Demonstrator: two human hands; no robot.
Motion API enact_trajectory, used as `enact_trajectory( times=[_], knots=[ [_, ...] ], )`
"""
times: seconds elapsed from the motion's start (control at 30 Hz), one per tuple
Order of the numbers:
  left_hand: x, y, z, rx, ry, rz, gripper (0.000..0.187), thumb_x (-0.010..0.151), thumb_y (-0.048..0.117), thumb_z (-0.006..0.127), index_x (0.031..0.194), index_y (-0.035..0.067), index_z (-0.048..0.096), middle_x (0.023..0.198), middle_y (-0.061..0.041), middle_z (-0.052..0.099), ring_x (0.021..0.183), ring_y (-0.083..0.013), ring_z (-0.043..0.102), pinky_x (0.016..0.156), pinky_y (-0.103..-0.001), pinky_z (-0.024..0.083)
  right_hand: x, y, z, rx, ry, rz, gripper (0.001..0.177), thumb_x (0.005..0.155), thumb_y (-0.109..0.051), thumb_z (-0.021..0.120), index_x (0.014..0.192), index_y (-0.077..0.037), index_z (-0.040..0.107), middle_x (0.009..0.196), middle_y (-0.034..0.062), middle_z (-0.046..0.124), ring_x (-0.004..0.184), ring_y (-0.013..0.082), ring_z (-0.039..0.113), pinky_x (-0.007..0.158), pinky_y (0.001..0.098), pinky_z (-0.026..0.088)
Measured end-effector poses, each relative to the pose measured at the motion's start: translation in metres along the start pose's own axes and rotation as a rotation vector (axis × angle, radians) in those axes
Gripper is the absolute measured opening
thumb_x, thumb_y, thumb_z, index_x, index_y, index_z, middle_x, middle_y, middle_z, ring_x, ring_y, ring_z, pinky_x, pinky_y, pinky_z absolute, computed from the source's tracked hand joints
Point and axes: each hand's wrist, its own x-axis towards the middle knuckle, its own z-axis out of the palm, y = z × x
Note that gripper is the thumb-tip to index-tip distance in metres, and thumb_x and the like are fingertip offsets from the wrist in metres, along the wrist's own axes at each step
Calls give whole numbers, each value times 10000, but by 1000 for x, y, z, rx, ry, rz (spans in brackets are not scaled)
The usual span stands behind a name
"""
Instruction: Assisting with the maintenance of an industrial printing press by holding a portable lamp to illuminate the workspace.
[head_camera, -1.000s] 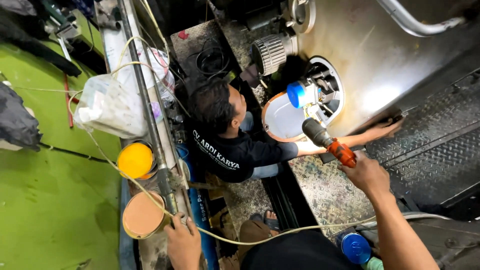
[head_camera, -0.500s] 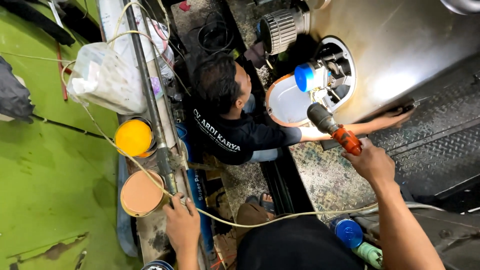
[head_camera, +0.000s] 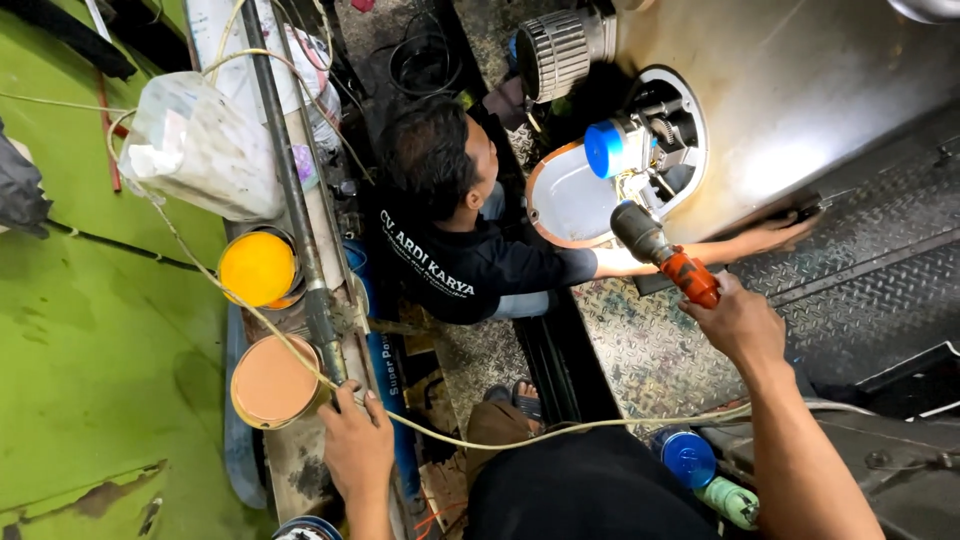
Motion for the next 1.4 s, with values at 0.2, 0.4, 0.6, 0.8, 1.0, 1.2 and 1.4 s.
enact_trajectory(
  times=[0.2,0.4,0.6,0.8,1.0,1.2,1.4],
  knots=[
    [1,3,-7,18,-22,19,318,1050,302,561,1345,186,555,1071,-182,593,704,-398,715,642,-522,598,0,2,-1,-13,13,-13,586,879,-616,765,1266,-187,669,907,160,810,813,384,787,734,491,593],
    [-4,-1,5,34,210,122,316,991,246,648,1298,182,612,1030,-164,593,705,-372,667,597,-485,572,-5,11,-3,-29,-28,-25,659,855,-592,806,1284,-120,639,958,199,798,857,408,786,760,511,604],
    [-4,2,-1,54,181,113,330,990,234,650,1310,184,590,994,-142,542,593,-328,634,511,-458,563,-24,1,-21,-110,-91,-81,697,927,-587,695,1543,-318,510,1036,157,820,896,399,804,791,528,622],
    [-1,4,-3,-31,94,36,309,979,233,647,1283,197,601,984,-163,549,641,-367,640,556,-498,561,-2,12,-10,-318,-87,-143,629,969,-650,624,1398,-199,533,844,84,793,681,254,799,623,409,672],
    [0,4,-5,-52,50,16,309,1004,234,618,1309,209,579,990,-164,557,636,-363,655,553,-497,570,11,14,-4,-333,-36,-152,528,955,-656,677,1192,-188,623,822,79,792,710,283,792,683,413,611],
    [1,0,3,-10,87,36,308,986,245,616,1290,196,601,979,-151,562,631,-358,653,571,-492,571,8,1,-5,-257,-55,-89,514,934,-646,695,1215,-216,659,983,88,838,869,335,818,811,463,602],
    [3,-5,5,44,19,16,338,978,260,607,1310,217,565,1042,-166,609,620,-377,688,550,-497,576,9,1,10,-135,-25,-74,504,922,-625,710,1232,-235,630,964,105,831,860,344,816,796,470,612]
  ],
)
